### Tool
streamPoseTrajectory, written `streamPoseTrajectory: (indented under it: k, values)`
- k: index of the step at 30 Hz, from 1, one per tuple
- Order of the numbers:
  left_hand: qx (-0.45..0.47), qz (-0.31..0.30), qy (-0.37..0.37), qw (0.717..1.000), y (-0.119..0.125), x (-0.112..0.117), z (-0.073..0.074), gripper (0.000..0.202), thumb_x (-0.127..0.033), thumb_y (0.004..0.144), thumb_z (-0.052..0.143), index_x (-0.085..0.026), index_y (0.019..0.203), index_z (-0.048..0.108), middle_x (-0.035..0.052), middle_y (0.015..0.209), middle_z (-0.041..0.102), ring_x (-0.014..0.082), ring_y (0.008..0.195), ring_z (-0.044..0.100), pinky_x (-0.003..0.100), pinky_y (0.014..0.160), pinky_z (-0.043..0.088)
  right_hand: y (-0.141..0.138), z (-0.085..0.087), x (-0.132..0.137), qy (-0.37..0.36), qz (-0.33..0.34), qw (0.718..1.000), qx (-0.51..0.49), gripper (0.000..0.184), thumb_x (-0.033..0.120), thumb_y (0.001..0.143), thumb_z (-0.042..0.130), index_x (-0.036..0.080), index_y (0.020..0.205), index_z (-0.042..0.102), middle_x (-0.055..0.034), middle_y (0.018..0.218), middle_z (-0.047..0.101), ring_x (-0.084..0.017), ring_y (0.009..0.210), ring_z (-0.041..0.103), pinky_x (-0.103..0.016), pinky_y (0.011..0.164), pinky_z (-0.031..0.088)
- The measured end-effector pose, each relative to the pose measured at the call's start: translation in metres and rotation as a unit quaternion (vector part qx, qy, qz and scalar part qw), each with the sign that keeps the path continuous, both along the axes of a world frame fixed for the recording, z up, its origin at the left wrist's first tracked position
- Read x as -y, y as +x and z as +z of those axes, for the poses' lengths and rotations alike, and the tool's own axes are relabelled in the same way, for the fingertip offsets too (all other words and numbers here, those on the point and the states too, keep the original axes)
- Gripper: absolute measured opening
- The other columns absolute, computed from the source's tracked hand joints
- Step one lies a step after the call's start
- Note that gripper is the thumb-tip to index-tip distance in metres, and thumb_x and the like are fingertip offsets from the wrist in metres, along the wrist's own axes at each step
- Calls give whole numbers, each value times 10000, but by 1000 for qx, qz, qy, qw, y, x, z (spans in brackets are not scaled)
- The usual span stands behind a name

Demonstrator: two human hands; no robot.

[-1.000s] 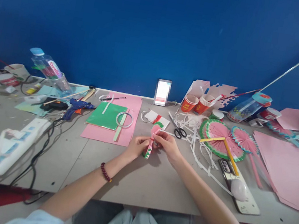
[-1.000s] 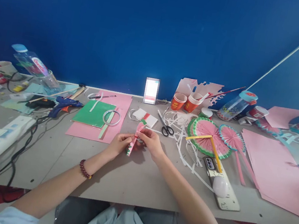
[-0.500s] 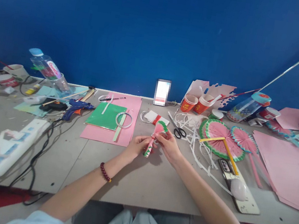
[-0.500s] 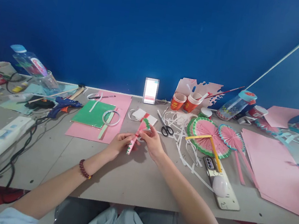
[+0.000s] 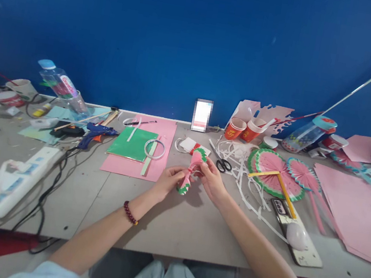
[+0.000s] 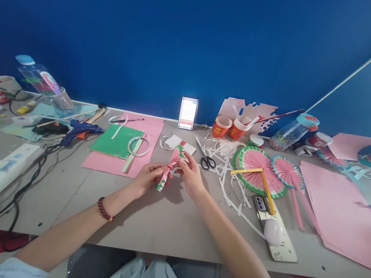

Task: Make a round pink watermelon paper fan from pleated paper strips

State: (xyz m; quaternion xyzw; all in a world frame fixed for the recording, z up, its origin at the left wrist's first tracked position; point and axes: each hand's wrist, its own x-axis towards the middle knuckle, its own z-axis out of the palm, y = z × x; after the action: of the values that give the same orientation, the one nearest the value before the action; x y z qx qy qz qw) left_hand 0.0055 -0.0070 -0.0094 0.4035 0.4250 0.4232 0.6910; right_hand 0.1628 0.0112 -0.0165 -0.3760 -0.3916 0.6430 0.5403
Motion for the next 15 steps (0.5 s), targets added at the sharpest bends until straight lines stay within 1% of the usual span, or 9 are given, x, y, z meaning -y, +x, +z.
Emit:
streamPoseTrajectory:
  k: [3, 6, 9, 11, 13, 15]
  values:
    - [5, -3, -20, 1000, 0, 0, 2, 352, -424, 676, 695, -135, 878, 688, 89, 736, 705, 126, 551, 591, 238, 537, 440, 2, 3, 0, 1, 17, 1000, -1, 470, 431, 693, 702, 257, 1099, 542, 6, 832, 636, -144, 712, 600, -268, 601, 476]
    - [27, -25, -33, 999, -1, 1, 4, 328, -414, 672, 703, -138, 847, 683, 88, 762, 706, 135, 572, 602, 245, 550, 444, 4, 3, -1, 5, 33, 999, -13, 478, 448, 699, 693, 256, 1114, 554, -5, 826, 631, -146, 706, 597, -279, 621, 490]
    - [38, -36, -41, 998, -2, 1, 7, 303, -395, 672, 711, -136, 828, 682, 81, 768, 705, 137, 595, 607, 240, 560, 439, 6, 3, 0, 42, 52, 998, -13, 503, 490, 664, 703, 269, 1098, 575, -7, 851, 622, -147, 731, 599, -295, 671, 500]
    - [40, -33, -43, 998, -2, 2, 8, 305, -383, 665, 722, -131, 833, 683, 75, 750, 701, 137, 597, 602, 237, 561, 433, 6, 5, 1, 66, 65, 996, 9, 528, 531, 638, 700, 280, 1088, 583, -7, 850, 616, -158, 753, 600, -312, 693, 502]
    - [46, -35, -47, 997, -3, 2, 10, 309, -374, 657, 729, -129, 839, 680, 71, 745, 696, 144, 608, 605, 243, 569, 434, 5, 7, 2, 74, 65, 995, 34, 540, 564, 651, 669, 286, 1104, 573, -12, 849, 616, -168, 758, 599, -326, 695, 503]
    - [51, -39, -56, 996, -3, 2, 12, 296, -366, 650, 734, -139, 830, 671, 58, 743, 694, 147, 624, 609, 244, 580, 436, 5, 9, 2, 71, 49, 995, 44, 513, 558, 686, 639, 284, 1111, 556, -22, 889, 620, -172, 775, 600, -327, 696, 501]
